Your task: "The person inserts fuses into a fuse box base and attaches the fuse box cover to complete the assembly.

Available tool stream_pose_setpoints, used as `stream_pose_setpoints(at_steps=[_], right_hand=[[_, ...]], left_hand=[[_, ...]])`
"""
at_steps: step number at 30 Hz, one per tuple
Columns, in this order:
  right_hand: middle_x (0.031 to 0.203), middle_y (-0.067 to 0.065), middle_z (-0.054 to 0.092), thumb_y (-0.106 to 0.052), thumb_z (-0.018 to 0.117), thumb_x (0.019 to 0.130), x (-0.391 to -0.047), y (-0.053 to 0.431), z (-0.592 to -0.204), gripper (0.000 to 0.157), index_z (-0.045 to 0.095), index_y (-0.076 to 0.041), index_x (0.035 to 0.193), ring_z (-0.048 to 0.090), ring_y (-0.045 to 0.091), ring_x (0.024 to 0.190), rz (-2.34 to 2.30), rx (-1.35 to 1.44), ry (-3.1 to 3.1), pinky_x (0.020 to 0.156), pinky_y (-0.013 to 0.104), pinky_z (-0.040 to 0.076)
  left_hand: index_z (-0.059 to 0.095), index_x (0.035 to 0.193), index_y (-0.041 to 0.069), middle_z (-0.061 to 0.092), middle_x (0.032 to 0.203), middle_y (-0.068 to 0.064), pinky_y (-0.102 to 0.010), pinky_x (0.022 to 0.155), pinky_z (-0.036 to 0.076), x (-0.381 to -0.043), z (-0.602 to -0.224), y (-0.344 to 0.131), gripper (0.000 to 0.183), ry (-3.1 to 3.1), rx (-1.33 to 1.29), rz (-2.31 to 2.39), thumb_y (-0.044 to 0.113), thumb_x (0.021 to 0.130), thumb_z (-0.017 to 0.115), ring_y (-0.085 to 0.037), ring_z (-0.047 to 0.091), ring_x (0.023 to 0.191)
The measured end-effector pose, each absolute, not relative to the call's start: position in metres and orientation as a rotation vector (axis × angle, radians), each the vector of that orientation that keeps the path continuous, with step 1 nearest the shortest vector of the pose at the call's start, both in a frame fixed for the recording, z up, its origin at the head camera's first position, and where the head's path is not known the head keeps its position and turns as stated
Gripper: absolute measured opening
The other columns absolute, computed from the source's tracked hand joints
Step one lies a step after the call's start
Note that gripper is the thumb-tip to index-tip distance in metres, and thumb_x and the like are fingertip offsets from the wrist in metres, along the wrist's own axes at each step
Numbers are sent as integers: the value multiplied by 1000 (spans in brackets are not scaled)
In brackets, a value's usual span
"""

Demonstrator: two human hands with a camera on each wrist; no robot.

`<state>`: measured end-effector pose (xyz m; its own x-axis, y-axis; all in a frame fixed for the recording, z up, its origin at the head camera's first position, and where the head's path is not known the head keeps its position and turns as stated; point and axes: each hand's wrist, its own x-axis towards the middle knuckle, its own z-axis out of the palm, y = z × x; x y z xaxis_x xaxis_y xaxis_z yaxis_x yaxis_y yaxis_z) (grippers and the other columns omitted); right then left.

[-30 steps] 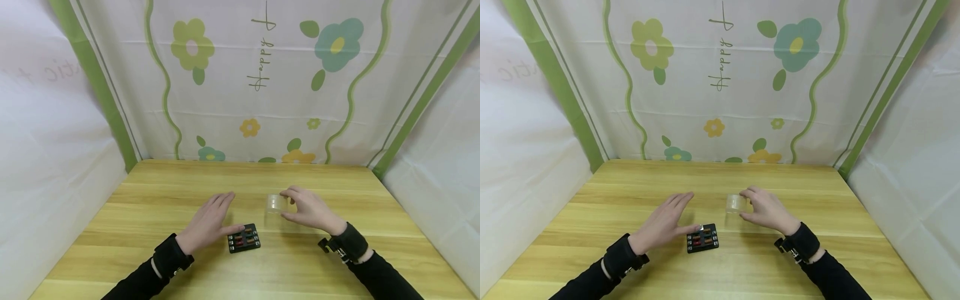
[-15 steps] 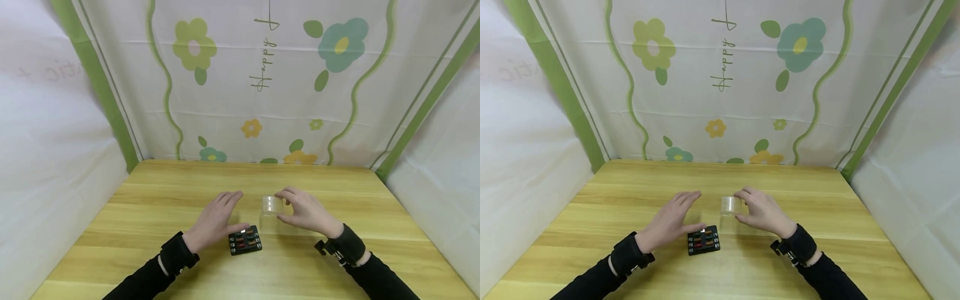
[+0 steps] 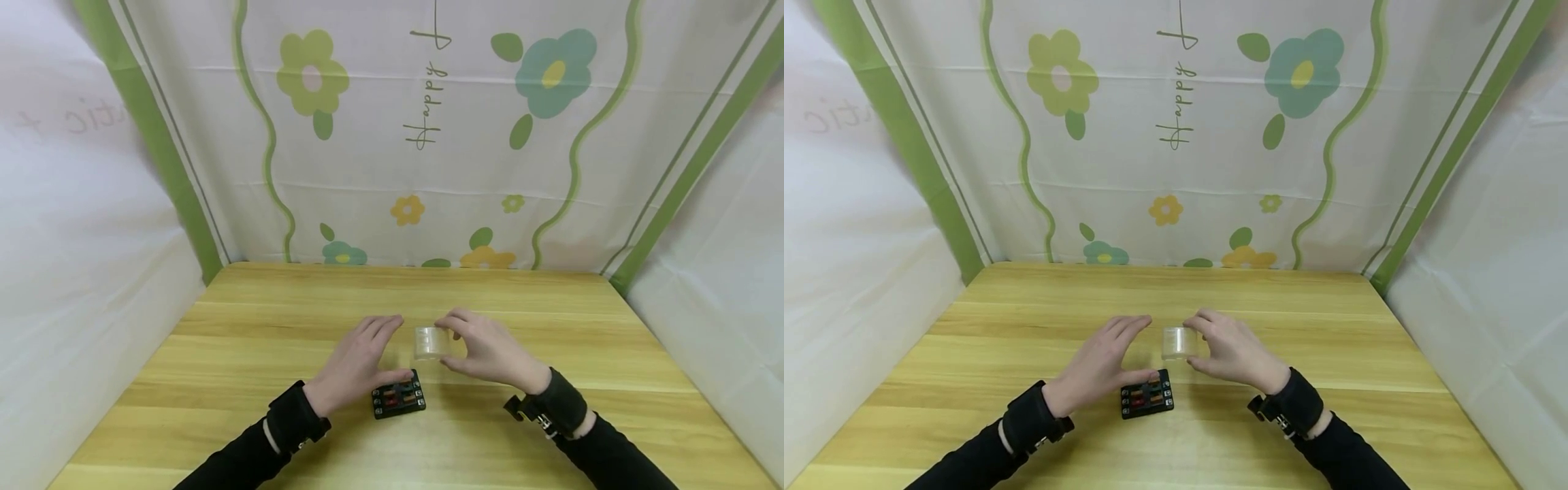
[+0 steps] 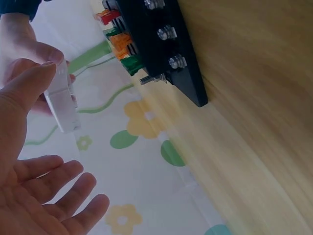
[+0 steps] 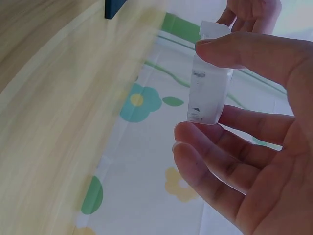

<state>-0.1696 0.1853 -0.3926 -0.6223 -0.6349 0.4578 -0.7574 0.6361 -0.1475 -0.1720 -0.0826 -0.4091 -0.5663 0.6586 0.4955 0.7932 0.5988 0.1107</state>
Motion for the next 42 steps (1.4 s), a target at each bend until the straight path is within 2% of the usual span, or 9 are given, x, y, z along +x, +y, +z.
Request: stream_pose_setpoints(at_steps=[7,18,23,31,35,42], right_hand=[[106,1,59,-33,78,75,-167,175,-394,52,61,-7,117,58,10,77,485,1157,-2475,60,17,43],[109,1,58,-31,77,76,-163,162,-395,51,61,-6,118,58,9,79,498,1211,-2493,63,15,43],[111,-1,58,-31,77,76,-161,156,-398,51,61,-8,119,59,10,80,498,1219,-2510,64,16,44],[110,-3,57,-36,74,79,-157,146,-402,48,61,-10,117,59,10,83,522,1264,-2531,66,16,44],[108,-4,58,-36,74,78,-156,142,-402,47,60,-12,115,59,11,85,541,1294,-2560,67,17,44],[106,-4,58,-37,75,77,-157,136,-405,50,59,-12,116,59,12,84,575,1347,-2667,66,16,43]], left_hand=[[41,141,4,49,135,-10,-32,97,38,-170,-410,-83,86,-2425,-1166,-475,56,78,69,-22,48,121],[43,139,5,52,131,-9,-32,97,38,-169,-409,-87,87,-2417,-1182,-450,58,76,70,-22,48,119],[50,134,5,56,124,-6,-30,93,40,-167,-412,-91,81,-2408,-1206,-432,58,76,70,-19,51,113],[63,113,11,62,105,1,-29,85,44,-161,-416,-100,57,-2411,-1222,-423,51,74,75,-15,54,99],[64,110,12,61,102,3,-27,82,44,-158,-414,-104,56,-2448,-1233,-442,51,72,76,-12,53,96],[64,112,12,63,103,1,-29,86,44,-152,-412,-110,57,-2557,-1246,-370,55,75,72,-14,54,99]])
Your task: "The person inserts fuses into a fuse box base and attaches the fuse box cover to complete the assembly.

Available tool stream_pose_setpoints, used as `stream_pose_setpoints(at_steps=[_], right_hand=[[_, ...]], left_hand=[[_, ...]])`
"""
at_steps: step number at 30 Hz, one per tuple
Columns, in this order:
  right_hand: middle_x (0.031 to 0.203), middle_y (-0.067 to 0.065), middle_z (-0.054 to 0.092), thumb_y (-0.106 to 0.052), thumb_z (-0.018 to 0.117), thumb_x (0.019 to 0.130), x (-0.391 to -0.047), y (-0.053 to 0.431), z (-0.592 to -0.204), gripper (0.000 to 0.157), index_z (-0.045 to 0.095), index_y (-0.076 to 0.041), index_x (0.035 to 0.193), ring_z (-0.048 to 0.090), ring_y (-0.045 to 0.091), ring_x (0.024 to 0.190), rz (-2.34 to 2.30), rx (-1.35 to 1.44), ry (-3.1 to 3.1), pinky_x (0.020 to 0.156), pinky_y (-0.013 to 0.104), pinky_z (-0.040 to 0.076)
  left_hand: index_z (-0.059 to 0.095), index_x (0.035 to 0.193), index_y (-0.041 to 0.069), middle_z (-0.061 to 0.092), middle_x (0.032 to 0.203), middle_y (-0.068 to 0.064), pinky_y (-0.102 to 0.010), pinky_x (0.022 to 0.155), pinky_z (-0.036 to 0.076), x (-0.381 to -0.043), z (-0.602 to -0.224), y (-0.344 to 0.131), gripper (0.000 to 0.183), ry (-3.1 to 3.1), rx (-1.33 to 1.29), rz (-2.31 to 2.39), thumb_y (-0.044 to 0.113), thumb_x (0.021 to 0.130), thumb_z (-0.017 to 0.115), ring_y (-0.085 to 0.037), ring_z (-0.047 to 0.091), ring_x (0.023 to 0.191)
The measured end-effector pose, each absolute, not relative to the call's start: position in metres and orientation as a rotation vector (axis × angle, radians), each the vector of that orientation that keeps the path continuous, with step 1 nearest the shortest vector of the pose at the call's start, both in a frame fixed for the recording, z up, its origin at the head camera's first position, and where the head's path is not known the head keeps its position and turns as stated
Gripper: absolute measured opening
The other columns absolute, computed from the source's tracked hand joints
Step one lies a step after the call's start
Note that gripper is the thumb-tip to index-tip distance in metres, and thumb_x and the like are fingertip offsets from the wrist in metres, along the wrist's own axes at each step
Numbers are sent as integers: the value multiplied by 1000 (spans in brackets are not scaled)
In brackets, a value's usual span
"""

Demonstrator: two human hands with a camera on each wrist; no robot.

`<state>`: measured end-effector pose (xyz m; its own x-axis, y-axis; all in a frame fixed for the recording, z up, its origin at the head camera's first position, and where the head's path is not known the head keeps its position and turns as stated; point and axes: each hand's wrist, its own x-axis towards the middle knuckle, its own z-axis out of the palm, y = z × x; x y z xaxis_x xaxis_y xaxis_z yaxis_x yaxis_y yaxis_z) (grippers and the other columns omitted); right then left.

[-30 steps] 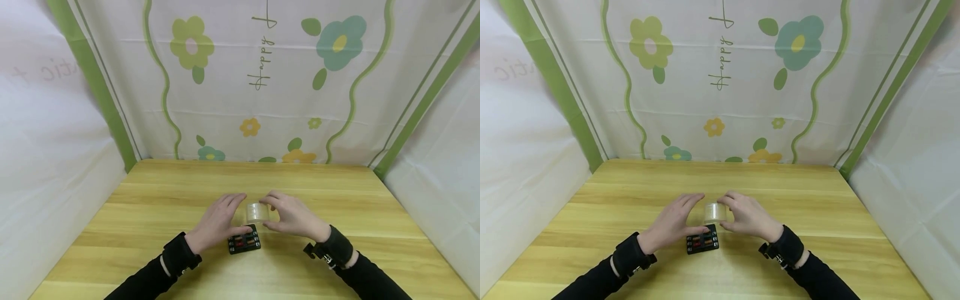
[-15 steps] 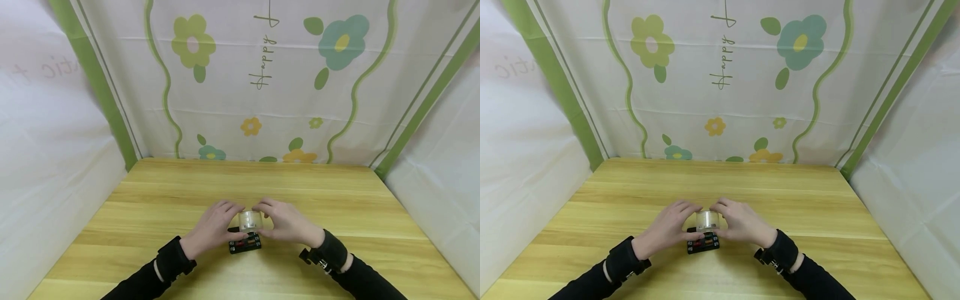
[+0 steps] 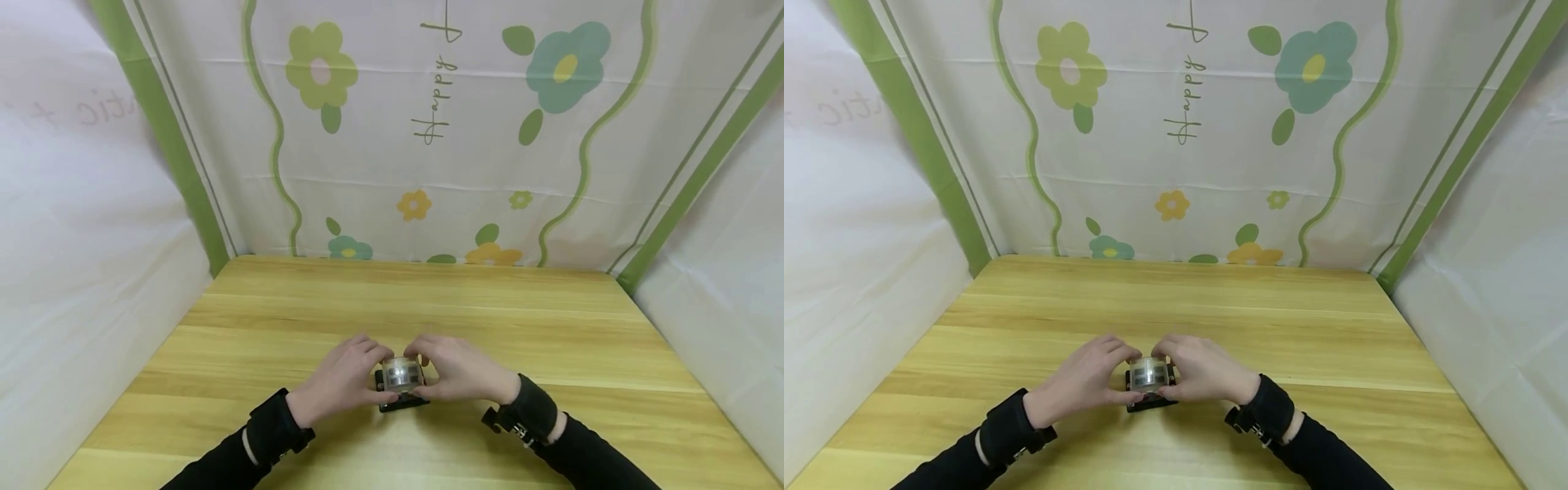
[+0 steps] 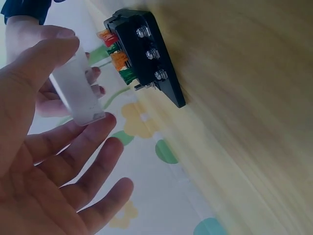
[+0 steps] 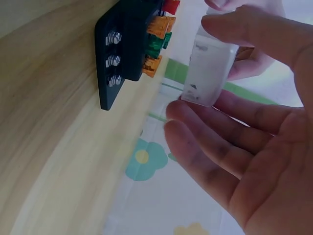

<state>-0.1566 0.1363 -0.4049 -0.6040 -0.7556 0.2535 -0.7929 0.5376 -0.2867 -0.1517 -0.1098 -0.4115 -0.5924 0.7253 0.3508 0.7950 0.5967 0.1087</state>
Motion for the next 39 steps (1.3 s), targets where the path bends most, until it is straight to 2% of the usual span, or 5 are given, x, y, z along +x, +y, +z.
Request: stream_pose_setpoints(at_steps=[6,17,27,39], right_hand=[[105,-5,59,-36,74,77,-158,133,-408,50,58,-11,117,59,11,85,559,1378,-2716,68,15,43],[103,-5,58,-34,76,76,-158,131,-414,50,60,-10,116,56,7,84,462,1407,-2740,70,15,42],[108,-5,58,-35,74,78,-159,131,-420,50,59,-12,120,53,4,86,422,1393,-2818,71,17,42],[101,-6,58,-31,75,76,-159,128,-423,50,60,-10,119,51,0,78,384,1400,-2805,64,14,40]], left_hand=[[63,114,13,63,105,1,-31,87,44,-149,-412,-111,57,-2634,-1255,-343,57,77,70,-15,55,100],[64,108,14,62,98,4,-21,68,44,-150,-415,-104,55,-2784,-1242,-327,54,72,75,-10,53,88],[64,105,15,60,94,5,-21,62,43,-153,-421,-98,53,-2817,-1251,-251,54,71,76,-10,51,86],[64,95,15,57,82,8,-19,57,40,-154,-419,-95,45,-2830,-1281,-247,50,71,78,-7,48,77]])
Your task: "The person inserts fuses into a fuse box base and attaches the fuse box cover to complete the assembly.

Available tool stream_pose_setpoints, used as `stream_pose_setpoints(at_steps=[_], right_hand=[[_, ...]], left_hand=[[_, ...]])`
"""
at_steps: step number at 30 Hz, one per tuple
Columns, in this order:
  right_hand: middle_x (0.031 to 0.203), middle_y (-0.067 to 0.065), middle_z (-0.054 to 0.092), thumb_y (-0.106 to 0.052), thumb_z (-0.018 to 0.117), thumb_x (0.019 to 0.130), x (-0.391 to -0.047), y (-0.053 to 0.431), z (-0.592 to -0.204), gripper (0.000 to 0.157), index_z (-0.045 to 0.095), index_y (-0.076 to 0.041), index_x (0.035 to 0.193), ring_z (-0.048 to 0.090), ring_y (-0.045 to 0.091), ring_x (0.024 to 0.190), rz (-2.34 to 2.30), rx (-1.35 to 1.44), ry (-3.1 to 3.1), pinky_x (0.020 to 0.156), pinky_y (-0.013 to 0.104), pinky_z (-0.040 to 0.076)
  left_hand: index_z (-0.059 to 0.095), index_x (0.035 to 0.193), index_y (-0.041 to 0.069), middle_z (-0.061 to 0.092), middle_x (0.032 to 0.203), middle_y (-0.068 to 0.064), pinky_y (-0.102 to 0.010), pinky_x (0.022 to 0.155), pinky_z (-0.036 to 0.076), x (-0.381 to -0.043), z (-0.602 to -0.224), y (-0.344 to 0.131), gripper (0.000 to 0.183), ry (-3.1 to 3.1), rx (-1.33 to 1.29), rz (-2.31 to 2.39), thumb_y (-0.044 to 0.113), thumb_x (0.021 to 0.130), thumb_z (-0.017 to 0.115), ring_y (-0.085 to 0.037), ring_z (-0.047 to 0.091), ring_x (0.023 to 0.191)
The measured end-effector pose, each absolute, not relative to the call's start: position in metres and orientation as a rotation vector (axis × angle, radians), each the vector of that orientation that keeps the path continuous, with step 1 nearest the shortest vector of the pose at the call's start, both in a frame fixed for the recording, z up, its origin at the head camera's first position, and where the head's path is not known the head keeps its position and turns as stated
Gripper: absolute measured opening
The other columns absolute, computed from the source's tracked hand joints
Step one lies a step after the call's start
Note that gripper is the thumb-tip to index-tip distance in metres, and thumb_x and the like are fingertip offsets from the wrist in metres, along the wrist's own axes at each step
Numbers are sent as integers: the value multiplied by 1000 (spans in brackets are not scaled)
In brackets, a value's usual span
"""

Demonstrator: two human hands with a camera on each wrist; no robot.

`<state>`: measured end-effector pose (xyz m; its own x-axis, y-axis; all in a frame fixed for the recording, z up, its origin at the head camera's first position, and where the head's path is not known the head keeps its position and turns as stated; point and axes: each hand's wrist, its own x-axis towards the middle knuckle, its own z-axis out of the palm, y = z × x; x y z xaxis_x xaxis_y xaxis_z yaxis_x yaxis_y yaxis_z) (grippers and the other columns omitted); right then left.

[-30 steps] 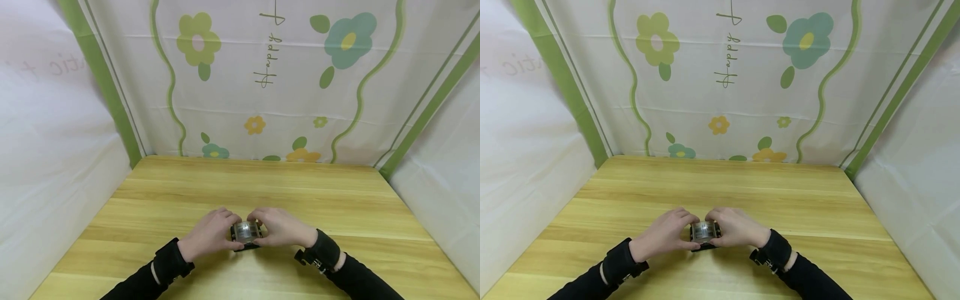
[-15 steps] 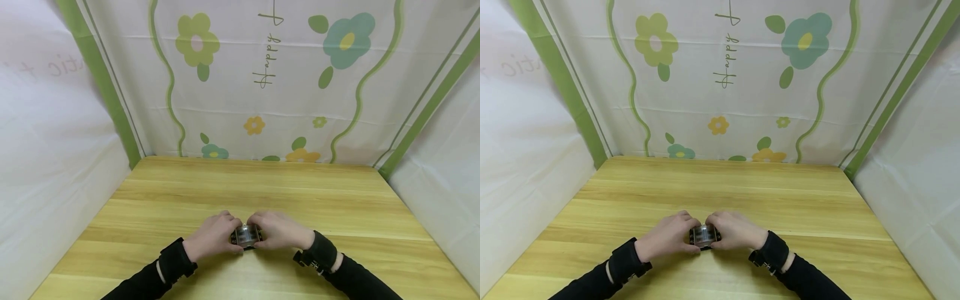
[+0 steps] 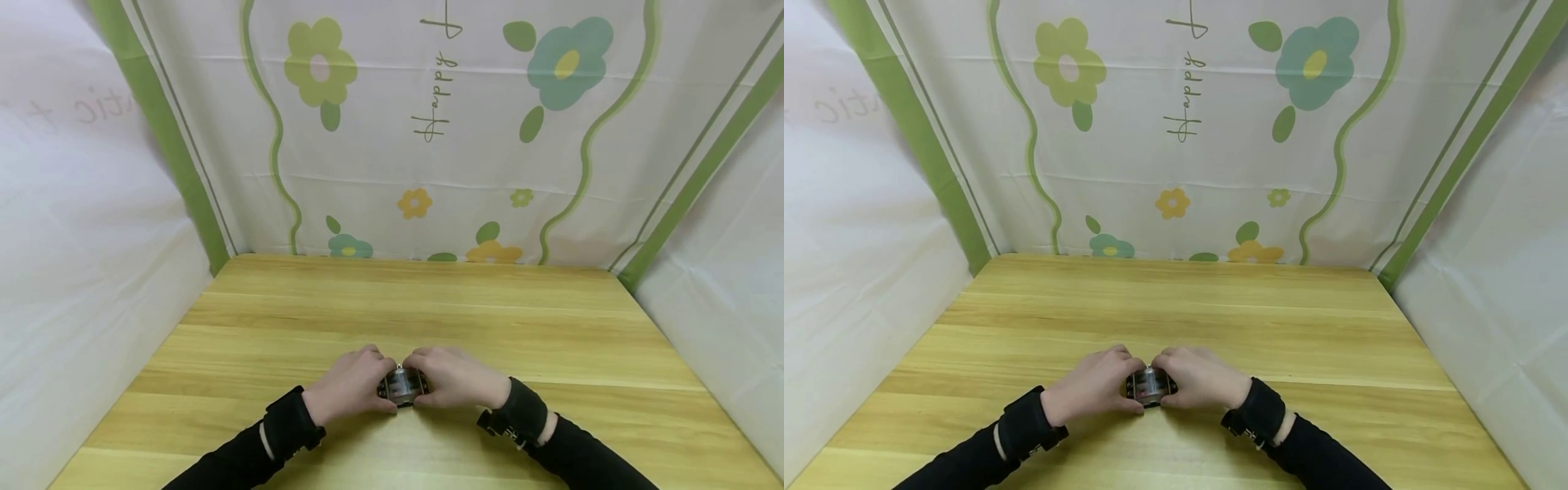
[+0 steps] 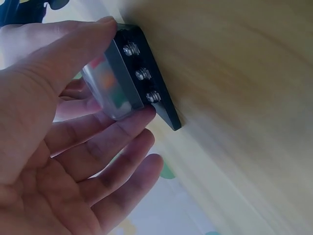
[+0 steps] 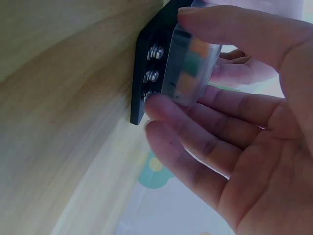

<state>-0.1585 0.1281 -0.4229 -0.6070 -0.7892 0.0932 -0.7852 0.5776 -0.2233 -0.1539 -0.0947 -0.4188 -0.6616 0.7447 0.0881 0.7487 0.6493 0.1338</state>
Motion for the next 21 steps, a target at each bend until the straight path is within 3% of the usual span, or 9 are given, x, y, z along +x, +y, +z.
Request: stream_pose_setpoints(at_steps=[9,21], right_hand=[[100,-5,58,-27,75,77,-158,129,-425,48,59,-9,119,50,0,76,-407,-1419,2758,61,12,39],[90,-9,55,-34,76,72,-156,124,-426,46,61,-12,110,48,1,70,-305,-1377,2841,59,14,39]], left_hand=[[66,93,15,54,79,8,-18,57,40,-152,-418,-92,42,-2804,-1291,-178,48,72,78,-7,47,76],[65,92,15,55,79,7,-19,58,41,-157,-419,-91,40,-2745,-1339,-115,47,72,78,-9,50,80]])
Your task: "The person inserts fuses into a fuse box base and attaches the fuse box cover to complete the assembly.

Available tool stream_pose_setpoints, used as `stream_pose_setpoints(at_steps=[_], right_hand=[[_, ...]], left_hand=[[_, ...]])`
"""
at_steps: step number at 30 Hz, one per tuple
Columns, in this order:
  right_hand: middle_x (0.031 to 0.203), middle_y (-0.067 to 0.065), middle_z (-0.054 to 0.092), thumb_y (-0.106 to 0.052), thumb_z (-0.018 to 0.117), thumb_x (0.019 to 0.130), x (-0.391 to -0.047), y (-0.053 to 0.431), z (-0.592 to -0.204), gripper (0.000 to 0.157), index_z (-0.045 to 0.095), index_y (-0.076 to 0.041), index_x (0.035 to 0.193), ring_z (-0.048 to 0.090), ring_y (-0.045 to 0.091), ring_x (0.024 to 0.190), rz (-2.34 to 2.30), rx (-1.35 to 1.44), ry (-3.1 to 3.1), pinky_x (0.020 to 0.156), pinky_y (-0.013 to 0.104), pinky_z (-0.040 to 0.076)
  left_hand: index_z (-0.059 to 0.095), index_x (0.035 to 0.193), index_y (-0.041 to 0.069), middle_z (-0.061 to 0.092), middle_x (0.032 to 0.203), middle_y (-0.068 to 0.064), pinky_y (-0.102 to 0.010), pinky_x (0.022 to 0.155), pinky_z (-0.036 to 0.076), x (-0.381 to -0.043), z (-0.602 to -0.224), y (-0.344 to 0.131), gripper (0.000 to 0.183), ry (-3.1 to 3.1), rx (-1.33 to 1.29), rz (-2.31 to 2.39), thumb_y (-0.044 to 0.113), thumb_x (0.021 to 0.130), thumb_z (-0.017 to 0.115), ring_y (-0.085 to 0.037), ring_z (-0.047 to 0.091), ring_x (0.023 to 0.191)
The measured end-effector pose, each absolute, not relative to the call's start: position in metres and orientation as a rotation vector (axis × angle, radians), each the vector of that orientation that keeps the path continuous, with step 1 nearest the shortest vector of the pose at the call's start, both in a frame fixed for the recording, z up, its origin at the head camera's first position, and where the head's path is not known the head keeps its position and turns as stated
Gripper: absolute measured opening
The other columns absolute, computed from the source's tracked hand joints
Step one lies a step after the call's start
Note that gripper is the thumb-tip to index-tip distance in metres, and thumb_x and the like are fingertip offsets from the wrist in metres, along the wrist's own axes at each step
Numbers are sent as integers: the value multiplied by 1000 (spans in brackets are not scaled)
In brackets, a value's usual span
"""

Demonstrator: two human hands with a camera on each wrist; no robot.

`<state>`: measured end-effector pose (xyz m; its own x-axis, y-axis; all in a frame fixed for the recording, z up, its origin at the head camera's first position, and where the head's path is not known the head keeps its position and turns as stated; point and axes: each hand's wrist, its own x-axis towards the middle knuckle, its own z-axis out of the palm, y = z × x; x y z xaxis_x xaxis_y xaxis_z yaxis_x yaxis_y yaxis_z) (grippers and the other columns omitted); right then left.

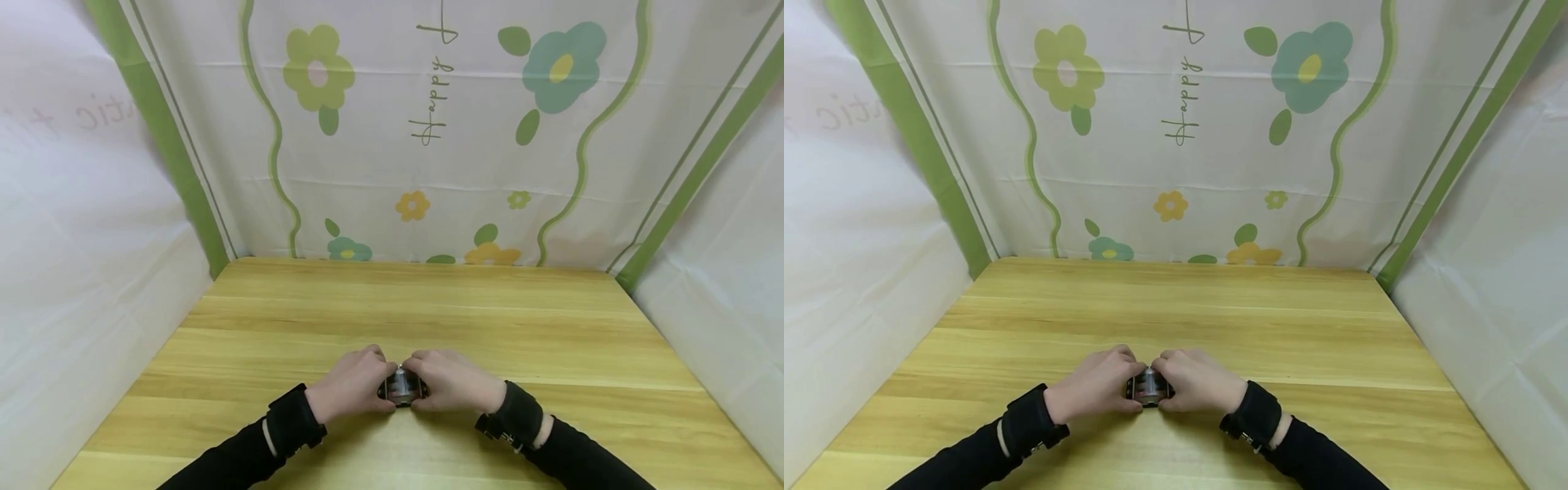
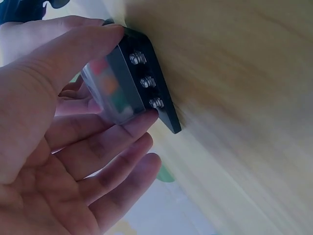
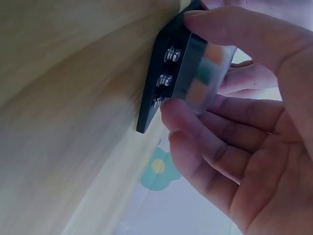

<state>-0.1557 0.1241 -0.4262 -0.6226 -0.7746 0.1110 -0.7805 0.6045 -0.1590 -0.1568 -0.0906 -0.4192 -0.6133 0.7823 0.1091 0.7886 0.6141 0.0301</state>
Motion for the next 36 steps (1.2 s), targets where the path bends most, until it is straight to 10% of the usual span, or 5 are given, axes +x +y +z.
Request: stream_pose_setpoints(at_steps=[36], right_hand=[[81,-12,52,-35,78,65,-160,122,-427,38,63,-17,96,45,-1,65,311,1394,-2721,54,12,35]], left_hand=[[67,96,17,59,87,5,-18,63,42,-161,-421,-94,39,-2730,-1406,-114,47,73,77,-9,52,86]])
